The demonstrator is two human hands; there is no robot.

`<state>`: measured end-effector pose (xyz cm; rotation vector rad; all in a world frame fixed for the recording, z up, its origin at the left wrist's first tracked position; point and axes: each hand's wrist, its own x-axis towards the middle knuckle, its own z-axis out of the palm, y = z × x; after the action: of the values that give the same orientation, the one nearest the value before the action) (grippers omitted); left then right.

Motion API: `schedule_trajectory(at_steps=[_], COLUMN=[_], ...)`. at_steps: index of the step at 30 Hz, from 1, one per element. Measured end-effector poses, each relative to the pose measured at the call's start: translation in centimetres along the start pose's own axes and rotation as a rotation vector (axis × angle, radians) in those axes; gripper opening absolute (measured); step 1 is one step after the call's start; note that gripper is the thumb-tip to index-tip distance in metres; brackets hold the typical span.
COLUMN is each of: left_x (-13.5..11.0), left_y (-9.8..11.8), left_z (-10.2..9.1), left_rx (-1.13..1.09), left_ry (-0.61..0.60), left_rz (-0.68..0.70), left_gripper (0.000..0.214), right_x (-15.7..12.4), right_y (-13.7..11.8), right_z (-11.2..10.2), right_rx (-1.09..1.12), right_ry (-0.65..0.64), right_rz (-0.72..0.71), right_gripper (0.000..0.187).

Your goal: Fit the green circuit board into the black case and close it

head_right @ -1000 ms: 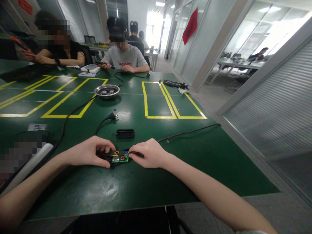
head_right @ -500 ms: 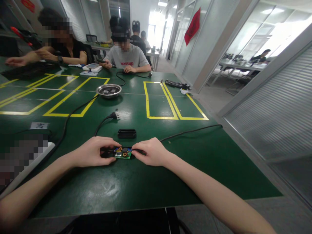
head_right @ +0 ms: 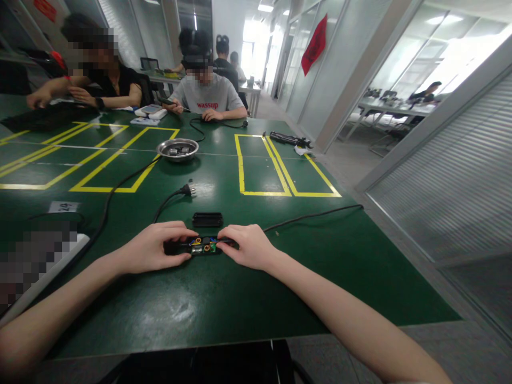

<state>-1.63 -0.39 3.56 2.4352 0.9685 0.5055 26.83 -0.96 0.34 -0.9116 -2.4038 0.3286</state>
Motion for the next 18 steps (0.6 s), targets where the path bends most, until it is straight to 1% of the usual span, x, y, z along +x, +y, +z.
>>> schedule_trajectory(at_steps=[4,7,11,18], left_x=[-0.04,-0.02,0.03,0.11], left_y=[-0.51,-0.74,-0.74,-0.69], left_z=[0.14,0.18,0.21,0.43], left_rx=[0.004,-0.021,-0.051,-0.038], left_ry=[0.067,0.063,0.048,0.066], left_rz=[0.011,0.039,0.055,0.059], left_gripper=[0.022,0.017,0.020,0.023], right_x=[0.10,0.21,0.32,0.38], right_y=[0.13,0.31,0.62,0.90], right_z=[-0.10,-0.22,-0.31,-0.31], right_rx=[-0.016,-0.040,-0.045,-0.026], right_ry=[0.017,0.029,0.023,0.004], right_rz=[-0.034,-0.048,-0.097,-0.124], right_gripper=[0.008,0.008,0.013,0.018])
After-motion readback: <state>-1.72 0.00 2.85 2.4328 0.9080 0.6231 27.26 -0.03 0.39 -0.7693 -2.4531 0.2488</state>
